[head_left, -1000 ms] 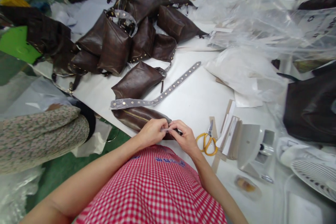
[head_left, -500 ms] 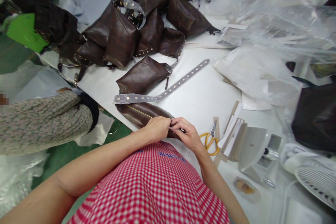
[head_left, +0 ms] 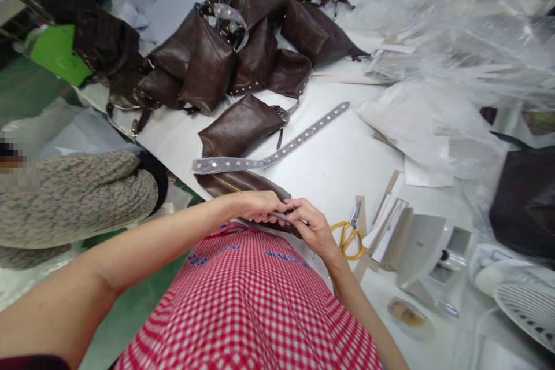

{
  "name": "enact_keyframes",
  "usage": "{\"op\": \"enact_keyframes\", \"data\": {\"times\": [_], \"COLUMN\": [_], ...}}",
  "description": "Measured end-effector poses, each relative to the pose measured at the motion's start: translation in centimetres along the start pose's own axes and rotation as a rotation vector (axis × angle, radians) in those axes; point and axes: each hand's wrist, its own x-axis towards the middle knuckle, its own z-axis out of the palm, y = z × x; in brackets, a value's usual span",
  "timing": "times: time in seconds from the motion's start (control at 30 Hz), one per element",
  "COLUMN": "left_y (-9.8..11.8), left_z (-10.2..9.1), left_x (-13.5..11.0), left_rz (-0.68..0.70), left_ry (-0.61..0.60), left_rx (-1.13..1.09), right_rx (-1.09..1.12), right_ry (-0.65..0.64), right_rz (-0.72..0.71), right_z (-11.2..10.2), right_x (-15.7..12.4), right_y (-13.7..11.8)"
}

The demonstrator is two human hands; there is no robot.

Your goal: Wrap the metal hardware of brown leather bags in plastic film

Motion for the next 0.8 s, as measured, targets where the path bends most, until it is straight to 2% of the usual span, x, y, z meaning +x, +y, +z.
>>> {"op": "enact_keyframes", "data": {"times": [0.1,0.17,0.3,0.4,0.5,0.6,0.7,0.8], "left_y": [0.4,0.4,0.0,-0.4,-0.5,-0.4,-0.1,0.2], "left_z": [-0.1,-0.1,0.2,0.5,0.6,0.6,0.9,1.3], "left_x": [0.4,0.6,0.8,0.7,0.6,0.5,0.2,-0.3], "left_rz": [-0.021,-0.026,-0.020,0.123,0.277,0.279,0.269,0.301], "left_ry": [-0.089,-0.094,-0.003,0.082,0.124,0.153,0.230,0.313], "left_rx": [-0.015,-0.029,0.014,0.129,0.266,0.311,0.390,0.525], "right_rx": [-0.037,-0.063,-0.178,-0.253,-0.285,-0.395,-0.493,-0.495], "right_ry": [0.015,-0.002,-0.036,-0.017,0.086,0.159,0.141,0.107], "right_rz": [-0.026,-0.052,-0.094,-0.094,-0.057,-0.053,-0.061,-0.067], "right_z": [0.1,0.1,0.0,0.1,0.6,1.3,1.7,1.7], "right_x": [-0.2,-0.4,-0.7,-0.9,-1.1,-1.3,-1.5,-1.4], "right_y": [0.1,0.0,-0.6,-1.1,-1.4,-1.2,-0.8,-0.6]}}
